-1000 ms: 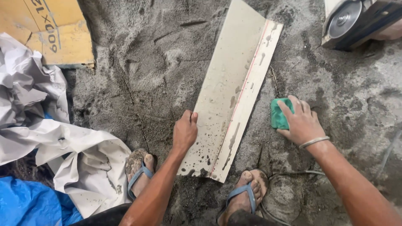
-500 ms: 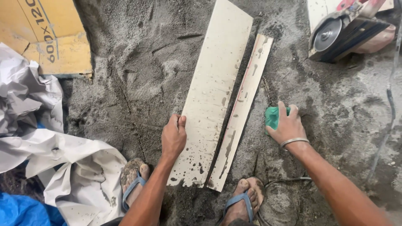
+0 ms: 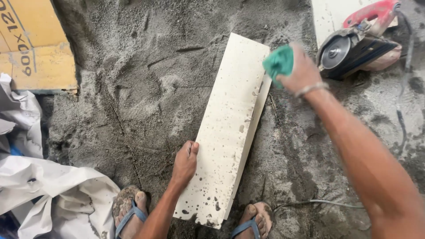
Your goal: Measuring, cutting, and placing floor tiles in a building under construction.
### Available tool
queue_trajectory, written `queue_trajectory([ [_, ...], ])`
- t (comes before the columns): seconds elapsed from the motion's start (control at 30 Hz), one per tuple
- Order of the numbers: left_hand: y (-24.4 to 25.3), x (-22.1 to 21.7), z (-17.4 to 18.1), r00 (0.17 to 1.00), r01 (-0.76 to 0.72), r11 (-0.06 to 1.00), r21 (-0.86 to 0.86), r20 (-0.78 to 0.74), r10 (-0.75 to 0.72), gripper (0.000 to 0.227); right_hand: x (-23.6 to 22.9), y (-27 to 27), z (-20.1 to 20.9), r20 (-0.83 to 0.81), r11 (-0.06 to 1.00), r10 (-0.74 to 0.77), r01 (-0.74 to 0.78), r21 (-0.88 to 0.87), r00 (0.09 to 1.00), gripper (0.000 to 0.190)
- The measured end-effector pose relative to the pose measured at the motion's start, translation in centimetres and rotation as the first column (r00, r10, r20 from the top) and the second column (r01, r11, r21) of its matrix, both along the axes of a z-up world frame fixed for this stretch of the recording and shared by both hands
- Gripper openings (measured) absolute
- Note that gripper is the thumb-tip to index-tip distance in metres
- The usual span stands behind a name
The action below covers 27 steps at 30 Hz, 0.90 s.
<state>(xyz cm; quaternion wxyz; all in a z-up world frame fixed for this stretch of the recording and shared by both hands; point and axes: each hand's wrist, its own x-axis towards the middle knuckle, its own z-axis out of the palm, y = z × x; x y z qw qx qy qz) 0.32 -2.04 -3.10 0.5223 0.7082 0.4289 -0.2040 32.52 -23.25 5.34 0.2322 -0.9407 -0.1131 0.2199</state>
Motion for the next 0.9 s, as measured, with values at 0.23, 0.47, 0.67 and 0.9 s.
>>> queue_trajectory([
  [0.23, 0.1, -0.5, -1.2, 0.998, 0.061, 0.997, -0.038, -0.031, -0.062, 0.040, 9.0, 1.6, -9.7, 0.352, 0.954, 0.299, -0.282, -0.101, 0.887, 0.088],
  [0.47, 0.4, -0.2, -1.4, 0.996, 0.086, 0.993, -0.076, 0.023, -0.084, 0.047, -1.6, 4.3, -4.5, 0.022, 0.901, 0.418, -0.412, -0.135, 0.908, 0.027],
  [0.67, 1.3, -0.1, -1.1, 0.981, 0.046, 0.997, -0.060, 0.191, -0.034, 0.045, -19.0, 3.2, -3.8, -0.029, 0.861, 0.507, -0.504, 0.072, 0.861, 0.009],
  [0.9, 1.9, 0.6, -0.1, 0.990, 0.038, 0.992, -0.124, 0.136, -0.021, 0.040, -37.1, 1.6, -6.9, 0.012, 0.593, 0.801, -0.797, 0.115, 0.598, 0.056],
])
